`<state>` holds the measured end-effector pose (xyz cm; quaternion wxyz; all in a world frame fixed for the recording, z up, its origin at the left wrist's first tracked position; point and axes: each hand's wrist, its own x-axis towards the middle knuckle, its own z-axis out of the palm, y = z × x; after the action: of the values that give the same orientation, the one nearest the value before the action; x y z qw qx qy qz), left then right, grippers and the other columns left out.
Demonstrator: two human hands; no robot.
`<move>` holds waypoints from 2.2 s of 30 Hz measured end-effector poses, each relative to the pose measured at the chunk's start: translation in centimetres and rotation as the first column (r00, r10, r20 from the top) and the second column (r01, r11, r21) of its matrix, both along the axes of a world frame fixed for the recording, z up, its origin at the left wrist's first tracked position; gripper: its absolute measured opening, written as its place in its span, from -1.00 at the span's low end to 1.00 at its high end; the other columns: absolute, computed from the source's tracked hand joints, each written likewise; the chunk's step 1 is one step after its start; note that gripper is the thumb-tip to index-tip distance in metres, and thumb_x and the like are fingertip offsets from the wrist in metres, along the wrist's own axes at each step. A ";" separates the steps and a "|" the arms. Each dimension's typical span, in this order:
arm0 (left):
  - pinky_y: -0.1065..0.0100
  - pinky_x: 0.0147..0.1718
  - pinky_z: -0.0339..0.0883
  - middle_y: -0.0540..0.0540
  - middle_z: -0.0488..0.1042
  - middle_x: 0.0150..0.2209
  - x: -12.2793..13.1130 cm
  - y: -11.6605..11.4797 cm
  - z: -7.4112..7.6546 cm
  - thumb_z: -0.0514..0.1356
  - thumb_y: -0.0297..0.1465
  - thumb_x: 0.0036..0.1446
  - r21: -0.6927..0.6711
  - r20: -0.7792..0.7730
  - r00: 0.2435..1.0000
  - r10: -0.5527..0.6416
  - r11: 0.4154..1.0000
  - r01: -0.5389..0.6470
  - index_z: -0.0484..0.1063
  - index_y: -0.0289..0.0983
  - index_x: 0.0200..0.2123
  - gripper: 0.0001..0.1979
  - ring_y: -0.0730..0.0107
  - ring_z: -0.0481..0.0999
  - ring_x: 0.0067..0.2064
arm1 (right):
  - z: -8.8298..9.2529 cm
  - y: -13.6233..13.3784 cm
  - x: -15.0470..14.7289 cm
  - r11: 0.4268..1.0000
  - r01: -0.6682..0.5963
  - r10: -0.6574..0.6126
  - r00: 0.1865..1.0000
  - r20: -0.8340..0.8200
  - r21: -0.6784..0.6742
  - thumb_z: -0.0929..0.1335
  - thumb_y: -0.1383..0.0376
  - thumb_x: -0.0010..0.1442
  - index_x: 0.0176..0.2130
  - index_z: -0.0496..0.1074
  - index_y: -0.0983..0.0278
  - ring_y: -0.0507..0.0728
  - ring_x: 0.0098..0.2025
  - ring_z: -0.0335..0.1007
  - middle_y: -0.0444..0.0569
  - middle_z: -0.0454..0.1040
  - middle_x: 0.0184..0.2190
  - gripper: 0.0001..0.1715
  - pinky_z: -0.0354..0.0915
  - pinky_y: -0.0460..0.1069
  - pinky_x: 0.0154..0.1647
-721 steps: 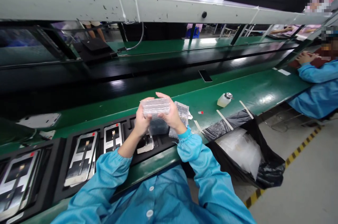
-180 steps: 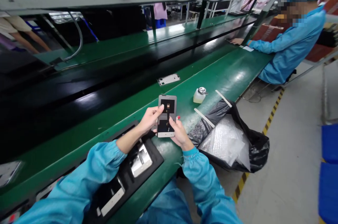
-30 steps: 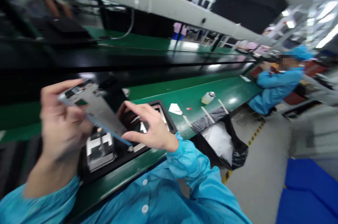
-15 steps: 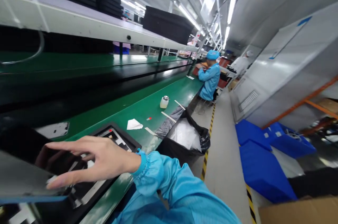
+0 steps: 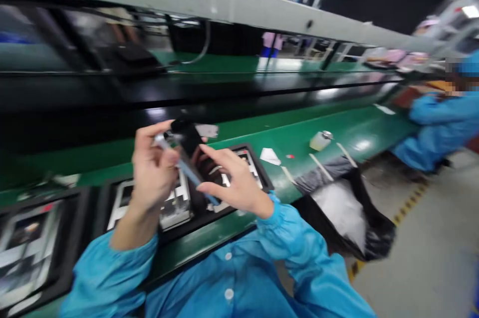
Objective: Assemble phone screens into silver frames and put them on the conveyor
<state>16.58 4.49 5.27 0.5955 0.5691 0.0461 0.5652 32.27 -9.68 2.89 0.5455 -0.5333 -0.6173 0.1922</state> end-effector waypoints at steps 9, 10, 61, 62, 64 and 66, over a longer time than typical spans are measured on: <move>0.23 -0.15 0.76 -0.18 0.61 0.15 -0.4 0.1 -1.0 0.53 0.06 0.28 0.115 -0.103 0.994 -0.027 0.993 0.039 0.52 -0.07 0.26 -0.37 0.20 0.80 -0.11 | -1.1 0.4 0.0 0.994 -0.040 0.032 0.996 0.081 0.104 0.50 -0.31 0.40 0.55 0.43 0.08 0.26 0.04 0.66 0.14 0.55 0.13 -0.02 0.71 0.16 0.08; 0.19 -0.12 0.78 -0.17 0.60 0.16 -0.4 0.2 -1.1 0.53 0.05 0.28 0.109 -0.098 0.994 -0.051 0.992 0.061 0.51 -0.06 0.27 -0.37 0.19 0.81 -0.11 | -1.2 0.4 0.1 0.993 -0.031 0.020 0.995 0.100 0.113 0.49 -0.31 0.40 0.55 0.44 0.09 0.27 0.05 0.65 0.14 0.55 0.12 -0.02 0.71 0.18 0.11; 0.15 0.02 0.66 -0.20 0.81 -0.15 0.3 -3.5 1.0 0.25 0.13 0.50 0.096 -0.355 0.935 -0.005 0.995 0.042 0.78 -0.19 -0.21 -0.45 0.03 0.80 -0.07 | 2.5 3.4 -0.6 0.995 -0.033 -0.013 0.901 -0.433 -0.099 0.38 -0.57 0.28 -0.59 0.30 0.20 -0.01 -0.58 0.04 -0.23 0.12 -0.66 0.00 0.06 -0.05 -0.57; 0.16 0.01 0.67 -0.20 0.80 -0.15 0.4 -3.2 0.8 0.29 0.15 0.46 0.063 -0.350 0.937 -0.010 0.997 0.035 0.76 -0.20 -0.24 -0.44 0.02 0.81 -0.07 | 1.9 3.4 -0.4 0.994 -0.028 -0.022 0.886 -0.462 -0.102 0.38 -0.58 0.26 -0.57 0.30 0.20 -0.01 -0.59 0.04 -0.25 0.11 -0.66 -0.01 0.07 -0.06 -0.58; 0.14 -0.02 0.71 -0.20 0.80 -0.14 0.5 -2.5 0.8 0.33 0.18 0.41 -0.089 -0.290 0.957 -0.022 0.996 -0.004 0.73 -0.23 -0.20 -0.44 0.02 0.82 -0.07 | 0.6 3.2 -0.5 0.992 -0.051 -0.011 0.870 -0.493 -0.113 0.37 -0.61 0.24 -0.48 0.38 0.20 0.02 -0.56 0.18 -0.23 0.20 -0.62 -0.02 0.20 -0.06 -0.55; 0.09 -0.04 0.75 -0.19 0.81 -0.07 0.3 -1.5 1.0 0.32 0.16 0.44 -0.293 -0.158 0.987 -0.004 0.955 -0.043 0.68 -0.22 -0.07 -0.47 0.02 0.84 -0.05 | -0.9 2.5 -0.9 0.977 -0.137 0.050 0.893 -0.448 -0.163 0.36 -0.60 0.27 -0.35 0.49 0.21 0.09 -0.45 0.43 -0.17 0.39 -0.54 -0.05 0.42 -0.03 -0.40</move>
<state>16.84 2.99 6.22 0.6628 0.5158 0.1826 0.5112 31.42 -7.19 2.04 0.6077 -0.4951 -0.4814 0.3923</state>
